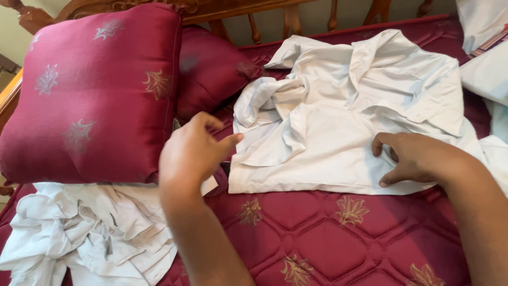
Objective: The person folds a white cloth, a light blue patterned cloth, and then smooths out and folds a white short-sleeved shirt on a red mattress.
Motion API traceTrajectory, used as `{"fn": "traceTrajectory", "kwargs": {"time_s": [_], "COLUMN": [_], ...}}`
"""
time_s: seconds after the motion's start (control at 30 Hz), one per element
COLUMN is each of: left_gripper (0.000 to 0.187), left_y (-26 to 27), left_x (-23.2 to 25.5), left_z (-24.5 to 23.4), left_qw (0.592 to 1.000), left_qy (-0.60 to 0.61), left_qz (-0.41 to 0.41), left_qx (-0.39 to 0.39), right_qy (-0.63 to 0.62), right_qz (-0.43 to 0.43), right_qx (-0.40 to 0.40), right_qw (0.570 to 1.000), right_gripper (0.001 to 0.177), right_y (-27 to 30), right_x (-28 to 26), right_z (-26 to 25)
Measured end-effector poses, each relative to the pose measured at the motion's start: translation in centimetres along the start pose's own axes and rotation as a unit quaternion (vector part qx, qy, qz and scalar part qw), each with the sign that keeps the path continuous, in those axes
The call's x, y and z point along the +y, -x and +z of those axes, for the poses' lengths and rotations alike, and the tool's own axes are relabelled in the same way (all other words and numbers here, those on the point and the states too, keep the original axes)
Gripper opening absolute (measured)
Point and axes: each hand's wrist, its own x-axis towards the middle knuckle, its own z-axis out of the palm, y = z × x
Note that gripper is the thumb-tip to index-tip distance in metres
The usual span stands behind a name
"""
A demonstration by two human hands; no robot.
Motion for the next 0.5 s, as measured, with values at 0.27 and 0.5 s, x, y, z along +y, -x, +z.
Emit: {"fn": "traceTrajectory", "kwargs": {"time_s": [0.27, 0.5], "left_gripper": [0.084, 0.018], "left_y": [-3.9, -9.0], "left_x": [6.6, 0.2], "left_z": [16.0, 17.2], "left_qw": [0.983, 0.944], "left_qy": [-0.013, 0.304], "left_qz": [0.144, 0.011], "left_qx": [-0.112, 0.126], "right_qy": [0.018, 0.12], "right_qz": [-0.275, -0.208], "right_qx": [0.309, 0.079], "right_qw": [0.91, 0.968], "right_gripper": [0.068, 0.108], "right_y": [-2.5, -1.8], "right_x": [-4.6, -6.1], "right_z": [4.4, 5.0]}}
